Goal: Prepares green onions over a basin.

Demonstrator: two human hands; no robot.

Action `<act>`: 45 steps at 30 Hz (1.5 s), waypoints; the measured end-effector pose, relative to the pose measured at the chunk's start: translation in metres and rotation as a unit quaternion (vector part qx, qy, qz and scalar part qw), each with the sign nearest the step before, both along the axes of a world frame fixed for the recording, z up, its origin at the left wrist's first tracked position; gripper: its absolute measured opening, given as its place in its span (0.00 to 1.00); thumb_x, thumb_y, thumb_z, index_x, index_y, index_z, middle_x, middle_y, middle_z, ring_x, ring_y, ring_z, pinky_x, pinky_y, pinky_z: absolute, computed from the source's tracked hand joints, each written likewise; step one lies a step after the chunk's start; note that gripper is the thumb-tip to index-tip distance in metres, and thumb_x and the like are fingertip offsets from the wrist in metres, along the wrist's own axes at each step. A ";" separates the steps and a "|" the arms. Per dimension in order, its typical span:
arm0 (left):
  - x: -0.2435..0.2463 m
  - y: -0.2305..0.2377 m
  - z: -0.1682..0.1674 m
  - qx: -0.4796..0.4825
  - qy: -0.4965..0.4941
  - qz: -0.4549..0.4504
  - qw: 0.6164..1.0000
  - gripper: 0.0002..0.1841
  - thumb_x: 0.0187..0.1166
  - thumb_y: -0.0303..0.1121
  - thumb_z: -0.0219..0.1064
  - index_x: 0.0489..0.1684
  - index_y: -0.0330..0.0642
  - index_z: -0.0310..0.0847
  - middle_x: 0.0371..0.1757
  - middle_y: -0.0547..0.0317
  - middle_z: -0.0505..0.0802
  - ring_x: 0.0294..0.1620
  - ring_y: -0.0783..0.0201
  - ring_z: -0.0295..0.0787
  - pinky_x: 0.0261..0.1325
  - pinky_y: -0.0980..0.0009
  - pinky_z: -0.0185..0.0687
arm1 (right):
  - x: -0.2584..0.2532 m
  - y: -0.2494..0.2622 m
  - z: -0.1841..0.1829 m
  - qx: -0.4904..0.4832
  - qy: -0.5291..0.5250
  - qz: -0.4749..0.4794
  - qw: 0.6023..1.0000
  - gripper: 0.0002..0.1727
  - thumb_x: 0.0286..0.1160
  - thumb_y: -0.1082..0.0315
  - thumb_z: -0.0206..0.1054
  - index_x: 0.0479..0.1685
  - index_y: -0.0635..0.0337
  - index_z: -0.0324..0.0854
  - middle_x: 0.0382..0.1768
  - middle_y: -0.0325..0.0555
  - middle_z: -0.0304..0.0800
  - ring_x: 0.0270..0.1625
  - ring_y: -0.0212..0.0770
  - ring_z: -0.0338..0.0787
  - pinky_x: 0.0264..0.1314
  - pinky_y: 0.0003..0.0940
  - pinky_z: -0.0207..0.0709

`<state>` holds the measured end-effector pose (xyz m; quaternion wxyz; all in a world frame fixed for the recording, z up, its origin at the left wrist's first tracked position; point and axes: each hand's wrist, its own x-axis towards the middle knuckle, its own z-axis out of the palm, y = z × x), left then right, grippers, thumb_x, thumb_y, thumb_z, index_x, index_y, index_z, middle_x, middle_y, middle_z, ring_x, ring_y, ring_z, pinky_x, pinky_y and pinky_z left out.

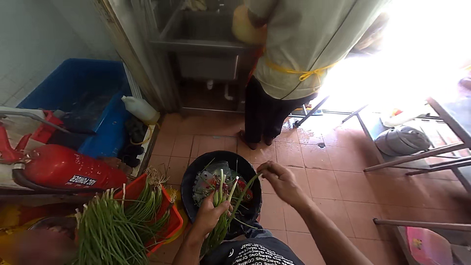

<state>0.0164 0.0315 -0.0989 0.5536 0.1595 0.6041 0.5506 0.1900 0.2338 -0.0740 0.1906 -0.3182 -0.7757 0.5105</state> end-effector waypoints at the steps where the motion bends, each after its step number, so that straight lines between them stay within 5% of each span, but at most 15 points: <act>1: 0.000 0.000 0.002 0.011 -0.015 -0.003 1.000 0.14 0.81 0.25 0.64 0.61 0.29 0.75 0.36 0.49 0.93 0.33 0.59 0.93 0.42 0.67 0.91 | -0.006 -0.005 -0.002 -0.015 -0.018 0.019 1.000 0.11 0.85 0.69 0.59 0.55 0.57 0.87 0.47 0.42 0.92 0.46 0.38 0.91 0.51 0.42 0.87; 4: 0.000 0.006 0.008 0.034 -0.068 -0.013 0.997 0.13 0.81 0.25 0.62 0.60 0.29 0.73 0.34 0.49 0.92 0.32 0.59 0.93 0.41 0.66 0.92 | -0.026 -0.021 -0.004 -0.136 -0.040 0.057 0.988 0.14 0.85 0.61 0.63 0.61 0.55 0.85 0.41 0.41 0.90 0.38 0.34 0.87 0.43 0.36 0.83; 8: -0.002 0.008 0.009 0.062 -0.121 -0.019 0.991 0.12 0.80 0.25 0.60 0.56 0.31 0.74 0.32 0.51 0.91 0.31 0.61 0.91 0.41 0.66 0.91 | -0.035 -0.031 -0.010 -0.250 0.025 0.015 0.968 0.10 0.80 0.60 0.69 0.39 0.57 0.88 0.23 0.36 0.83 0.22 0.28 0.75 0.26 0.25 0.68; 14: -0.006 0.006 -0.002 0.181 -0.342 -0.046 0.921 0.08 0.77 0.32 0.68 0.48 0.40 0.82 0.30 0.57 0.90 0.29 0.62 0.90 0.41 0.64 0.90 | -0.041 -0.043 0.006 -0.313 0.150 -0.036 0.937 0.10 0.77 0.66 0.73 0.30 0.62 0.86 0.24 0.42 0.89 0.20 0.25 0.78 0.23 0.19 0.70; 20: -0.006 0.008 -0.009 0.341 -0.410 -0.074 0.843 0.14 0.81 0.34 0.69 0.60 0.41 0.83 0.34 0.57 0.91 0.32 0.64 0.90 0.42 0.66 0.88 | -0.036 -0.048 0.023 -0.330 0.193 0.035 0.923 0.07 0.81 0.69 0.67 0.43 0.64 0.88 0.32 0.42 0.94 0.21 0.23 0.80 0.20 0.17 0.70; 27: 0.002 0.014 0.001 0.343 -0.403 -0.187 0.828 0.12 0.80 0.33 0.67 0.58 0.44 0.83 0.34 0.59 0.91 0.30 0.66 0.89 0.38 0.68 0.85 | -0.037 -0.036 0.024 -0.284 0.191 0.014 0.940 0.10 0.84 0.65 0.64 0.48 0.61 0.87 0.27 0.37 0.88 0.22 0.24 0.79 0.22 0.19 0.71; 29: 0.005 0.015 0.006 0.329 -0.373 -0.192 0.846 0.19 0.79 0.33 0.68 0.67 0.41 0.81 0.34 0.56 0.92 0.30 0.65 0.89 0.38 0.67 0.86 | -0.036 -0.025 0.024 -0.282 0.195 -0.032 0.939 0.10 0.82 0.65 0.65 0.47 0.62 0.88 0.26 0.39 0.88 0.21 0.26 0.79 0.22 0.20 0.71; 32: 0.011 0.017 0.022 0.227 -0.252 -0.053 0.939 0.20 0.78 0.31 0.65 0.68 0.37 0.72 0.31 0.54 0.90 0.30 0.62 0.90 0.40 0.66 0.90 | -0.041 -0.011 0.015 -0.217 0.160 -0.090 0.959 0.07 0.75 0.68 0.70 0.45 0.58 0.90 0.28 0.41 0.89 0.20 0.28 0.77 0.20 0.22 0.69; 35: 0.015 0.027 0.029 0.121 -0.166 0.053 0.977 0.20 0.83 0.26 0.60 0.72 0.33 0.67 0.35 0.50 0.89 0.32 0.60 0.90 0.42 0.65 0.90 | -0.045 0.000 -0.021 -0.129 -0.027 -0.014 0.991 0.21 0.73 0.66 0.70 0.67 0.56 0.83 0.54 0.45 0.91 0.42 0.38 0.89 0.44 0.37 0.84; 37: 0.016 0.032 0.027 0.088 -0.138 0.083 0.983 0.22 0.82 0.23 0.61 0.75 0.32 0.66 0.36 0.49 0.89 0.32 0.60 0.89 0.41 0.67 0.89 | -0.047 -0.001 -0.043 -0.088 -0.152 -0.007 0.985 0.21 0.73 0.66 0.71 0.66 0.59 0.84 0.63 0.52 0.86 0.56 0.45 0.89 0.63 0.45 0.83; 39: 0.016 0.033 0.026 0.071 -0.115 0.102 0.986 0.25 0.78 0.21 0.64 0.75 0.32 0.65 0.38 0.50 0.89 0.33 0.61 0.89 0.41 0.68 0.89 | -0.045 -0.008 -0.053 -0.069 -0.170 -0.063 0.981 0.15 0.71 0.62 0.75 0.50 0.63 0.88 0.51 0.54 0.89 0.50 0.47 0.90 0.59 0.48 0.84; 43: 0.017 0.032 0.020 0.048 -0.080 0.115 0.989 0.32 0.72 0.20 0.70 0.79 0.33 0.62 0.54 0.47 0.87 0.39 0.60 0.90 0.42 0.67 0.90 | -0.045 -0.028 -0.026 -0.057 -0.140 -0.065 0.986 0.21 0.75 0.47 0.71 0.31 0.57 0.82 0.24 0.40 0.83 0.27 0.38 0.85 0.36 0.40 0.81; 45: 0.018 0.035 0.017 0.043 -0.070 0.117 0.990 0.36 0.69 0.22 0.74 0.79 0.35 0.59 0.53 0.46 0.86 0.37 0.60 0.90 0.40 0.67 0.91 | -0.050 -0.034 -0.011 -0.079 -0.099 -0.036 0.991 0.22 0.77 0.44 0.67 0.34 0.55 0.84 0.24 0.37 0.84 0.26 0.35 0.85 0.34 0.37 0.81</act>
